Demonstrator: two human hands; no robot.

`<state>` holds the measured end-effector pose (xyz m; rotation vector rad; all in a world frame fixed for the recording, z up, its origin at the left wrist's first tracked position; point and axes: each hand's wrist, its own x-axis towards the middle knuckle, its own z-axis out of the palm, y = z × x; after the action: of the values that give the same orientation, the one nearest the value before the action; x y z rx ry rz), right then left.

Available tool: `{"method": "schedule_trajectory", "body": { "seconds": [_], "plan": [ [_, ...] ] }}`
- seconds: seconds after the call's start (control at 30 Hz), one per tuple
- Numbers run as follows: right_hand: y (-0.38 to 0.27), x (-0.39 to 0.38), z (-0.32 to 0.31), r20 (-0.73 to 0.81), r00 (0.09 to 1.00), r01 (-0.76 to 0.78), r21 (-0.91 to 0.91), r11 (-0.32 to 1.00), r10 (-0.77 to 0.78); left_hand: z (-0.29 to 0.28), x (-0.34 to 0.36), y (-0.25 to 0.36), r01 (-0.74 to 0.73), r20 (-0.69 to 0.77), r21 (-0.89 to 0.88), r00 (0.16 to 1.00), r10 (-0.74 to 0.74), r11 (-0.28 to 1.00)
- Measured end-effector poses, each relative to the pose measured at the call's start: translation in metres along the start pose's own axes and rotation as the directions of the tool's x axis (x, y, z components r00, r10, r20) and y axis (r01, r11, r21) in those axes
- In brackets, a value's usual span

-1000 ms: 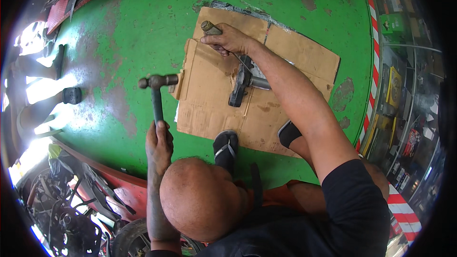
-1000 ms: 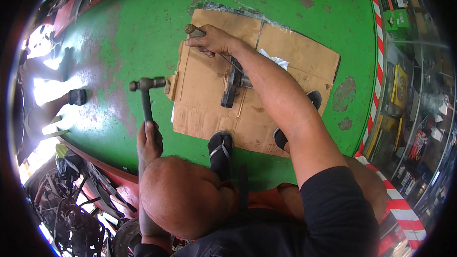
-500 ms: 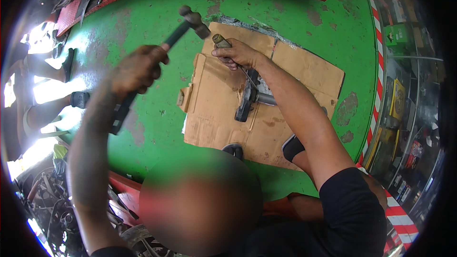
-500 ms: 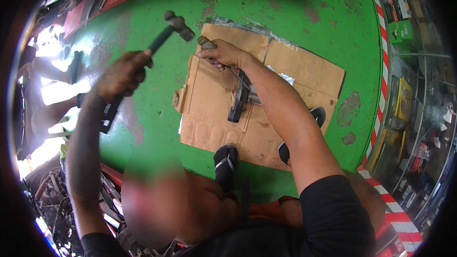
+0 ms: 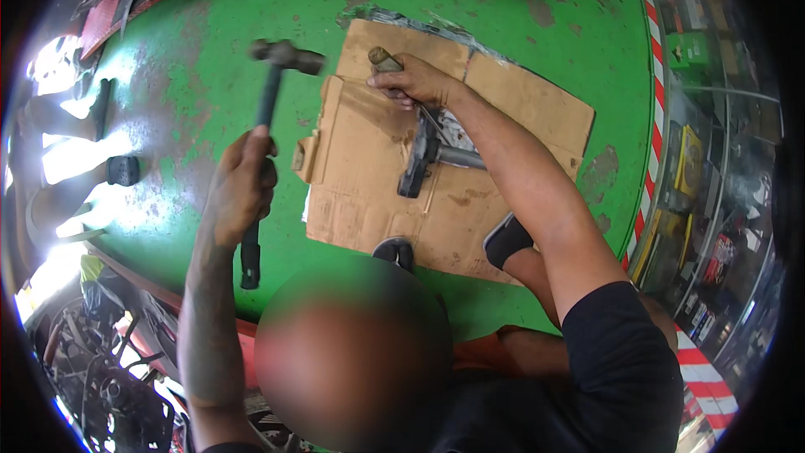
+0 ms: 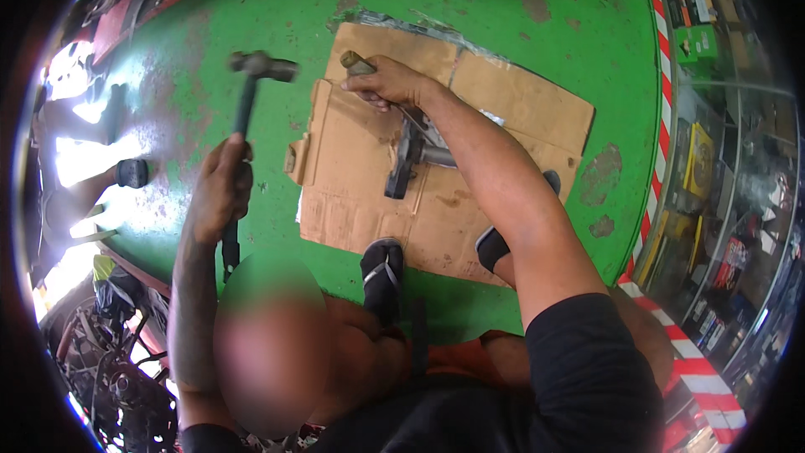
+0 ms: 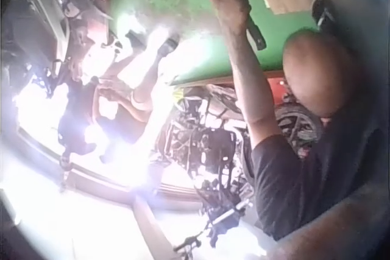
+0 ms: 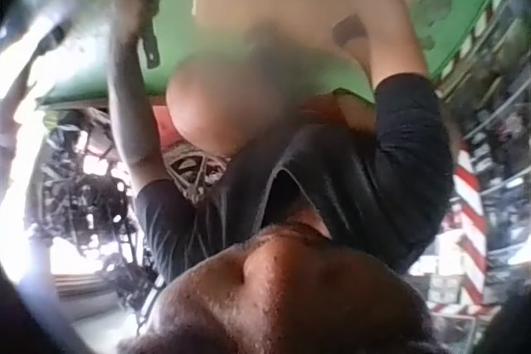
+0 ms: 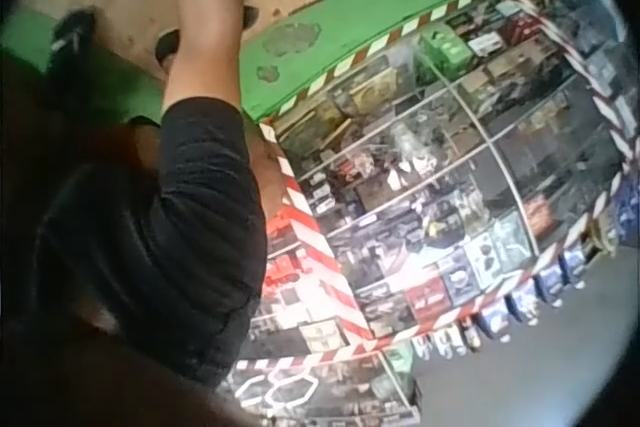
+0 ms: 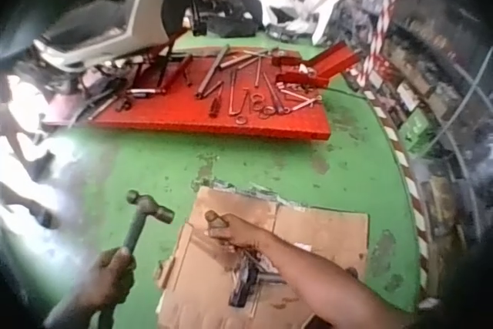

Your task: Cleaning and hammering a metal motorcycle part on a cardboard sheet on the shop floor.

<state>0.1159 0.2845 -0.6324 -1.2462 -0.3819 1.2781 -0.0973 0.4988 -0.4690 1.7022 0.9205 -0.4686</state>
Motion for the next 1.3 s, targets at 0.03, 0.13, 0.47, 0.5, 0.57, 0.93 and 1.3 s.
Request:
{"method": "schedule_trajectory", "body": {
  "seconds": [0.03,0.13,0.47,0.5,0.57,0.93,1.3],
  "plan": [
    [0.000,-0.008,0.000,0.036,0.998,0.057,0.027,0.998,-0.058,0.001,-0.006,-0.015,-0.093,-0.019,-0.161,0.996,0.091,0.983],
    [0.007,-0.033,0.015,-0.158,0.953,0.136,-0.544,0.828,-0.260,0.014,-0.013,-0.065,-0.153,-0.241,-0.073,0.962,0.131,0.986],
    [0.138,-0.102,0.091,0.323,0.940,0.242,-0.860,-0.448,-0.112,0.101,0.008,-0.242,0.008,-0.227,0.627,0.958,0.173,0.779],
    [0.142,-0.099,0.090,0.338,0.938,0.267,-0.854,-0.447,-0.085,0.104,0.009,-0.245,-0.004,-0.168,0.674,0.973,0.158,0.739],
    [0.140,-0.090,0.088,0.317,0.947,0.265,-0.857,-0.441,-0.047,0.107,0.013,-0.244,0.027,-0.206,0.674,0.967,0.153,0.738],
    [-0.004,-0.148,0.020,0.349,0.934,0.350,-0.937,0.001,-0.070,0.106,0.001,-0.220,0.119,-0.196,0.536,0.980,-0.013,0.836],
    [0.003,-0.086,-0.056,-0.322,0.939,-0.187,-0.771,0.608,-0.119,0.105,0.011,-0.229,0.129,-0.221,0.577,0.975,0.002,0.806]
  ]
}}
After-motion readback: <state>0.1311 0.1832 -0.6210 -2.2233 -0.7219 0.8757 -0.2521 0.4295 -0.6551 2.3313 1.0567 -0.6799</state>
